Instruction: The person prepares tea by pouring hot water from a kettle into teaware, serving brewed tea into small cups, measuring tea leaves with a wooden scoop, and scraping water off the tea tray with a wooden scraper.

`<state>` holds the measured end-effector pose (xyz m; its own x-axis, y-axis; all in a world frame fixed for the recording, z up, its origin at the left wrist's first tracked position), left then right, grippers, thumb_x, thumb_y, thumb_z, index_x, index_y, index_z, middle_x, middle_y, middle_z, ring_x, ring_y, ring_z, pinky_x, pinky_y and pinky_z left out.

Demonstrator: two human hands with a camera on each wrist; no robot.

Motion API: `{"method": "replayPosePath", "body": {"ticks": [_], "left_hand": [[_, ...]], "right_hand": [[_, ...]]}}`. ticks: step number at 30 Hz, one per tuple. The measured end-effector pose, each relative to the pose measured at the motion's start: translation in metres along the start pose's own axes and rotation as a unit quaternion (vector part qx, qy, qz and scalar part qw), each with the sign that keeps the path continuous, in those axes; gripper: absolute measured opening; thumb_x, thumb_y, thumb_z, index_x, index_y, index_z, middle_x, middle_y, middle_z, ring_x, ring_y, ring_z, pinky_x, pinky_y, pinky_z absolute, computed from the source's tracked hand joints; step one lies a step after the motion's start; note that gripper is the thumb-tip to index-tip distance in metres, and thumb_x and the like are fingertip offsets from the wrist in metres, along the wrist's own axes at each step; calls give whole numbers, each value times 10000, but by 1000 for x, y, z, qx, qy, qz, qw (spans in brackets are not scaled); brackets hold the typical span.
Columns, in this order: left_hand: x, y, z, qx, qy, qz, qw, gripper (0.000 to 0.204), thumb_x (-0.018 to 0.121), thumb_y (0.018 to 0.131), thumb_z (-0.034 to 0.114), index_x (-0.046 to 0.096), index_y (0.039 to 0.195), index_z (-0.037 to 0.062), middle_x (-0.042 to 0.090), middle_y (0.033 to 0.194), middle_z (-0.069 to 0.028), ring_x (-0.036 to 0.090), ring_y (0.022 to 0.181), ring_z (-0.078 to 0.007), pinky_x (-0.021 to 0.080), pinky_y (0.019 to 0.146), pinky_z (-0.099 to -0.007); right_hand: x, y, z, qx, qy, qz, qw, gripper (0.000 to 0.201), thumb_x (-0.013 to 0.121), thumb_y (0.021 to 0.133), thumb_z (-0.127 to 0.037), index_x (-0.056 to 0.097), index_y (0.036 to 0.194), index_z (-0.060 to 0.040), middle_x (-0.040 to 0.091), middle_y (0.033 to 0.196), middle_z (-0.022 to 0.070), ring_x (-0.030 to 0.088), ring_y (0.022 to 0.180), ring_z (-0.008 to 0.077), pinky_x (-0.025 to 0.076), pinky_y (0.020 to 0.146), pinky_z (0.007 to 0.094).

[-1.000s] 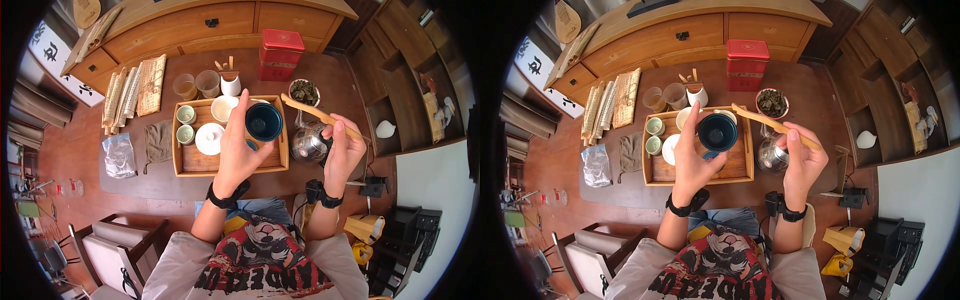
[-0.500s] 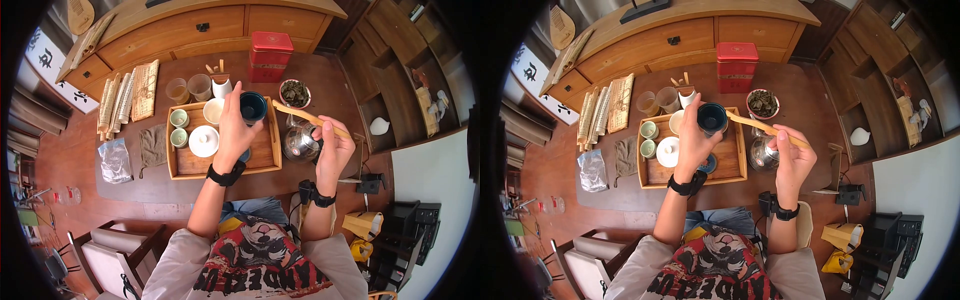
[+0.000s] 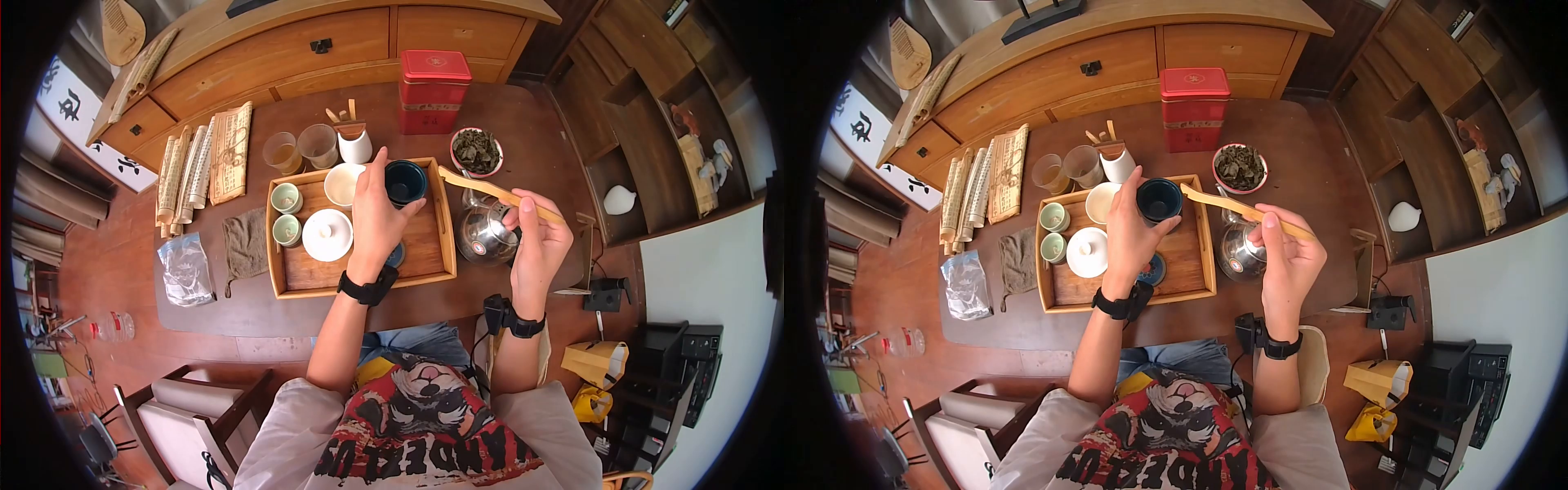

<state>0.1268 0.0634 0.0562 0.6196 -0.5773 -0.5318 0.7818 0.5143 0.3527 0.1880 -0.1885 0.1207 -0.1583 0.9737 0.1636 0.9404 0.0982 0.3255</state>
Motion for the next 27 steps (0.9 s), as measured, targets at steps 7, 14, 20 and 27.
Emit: {"method": "replayPosePath", "body": {"ticks": [7, 14, 20, 27], "left_hand": [[2, -5, 2, 4, 35, -6, 999, 985, 1009, 710, 99, 534, 1564, -23, 705, 1395, -216, 675, 1292, -400, 560, 1113, -470], [0, -7, 45, 106, 56, 28, 992, 731, 932, 820, 92, 658, 1497, 60, 625, 1469, -175, 588, 1324, -392, 500, 1141, -508], [30, 10, 108, 205, -38, -50, 977, 661, 762, 932, -11, 649, 1565, 142, 585, 1235, -159, 598, 1034, -316, 535, 944, -444], [67, 28, 96, 200, 65, -51, 976, 555, 723, 980, 43, 655, 1530, 71, 617, 1169, -186, 605, 1037, -359, 529, 938, -485]], "right_hand": [[-11, 16, -13, -18, -48, 14, 999, 201, 726, 1097, -94, 782, 1191, 75, 811, 986, 121, 673, 781, 85, 524, 716, 235], [-29, 43, -26, -36, -92, 15, 995, 207, 728, 1097, -100, 787, 1200, 68, 823, 1034, 114, 688, 787, 81, 545, 732, 223], [-30, 75, -22, -37, -126, -18, 991, 190, 737, 1090, -96, 799, 1188, 55, 824, 1054, 100, 704, 802, 83, 559, 741, 226], [-41, 98, -15, -55, -156, 23, 986, 184, 756, 1080, -115, 813, 1178, 30, 835, 1019, 91, 720, 798, 85, 563, 732, 226]]}}
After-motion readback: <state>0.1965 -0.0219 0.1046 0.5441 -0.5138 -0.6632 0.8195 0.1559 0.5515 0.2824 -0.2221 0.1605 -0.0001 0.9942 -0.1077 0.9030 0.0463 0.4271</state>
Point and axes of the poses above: each hand's wrist, its own y-axis towards the middle knuckle, its own x-axis out of the palm, z = x × y, the point moved 7 cm from there along y, towards the middle knuckle
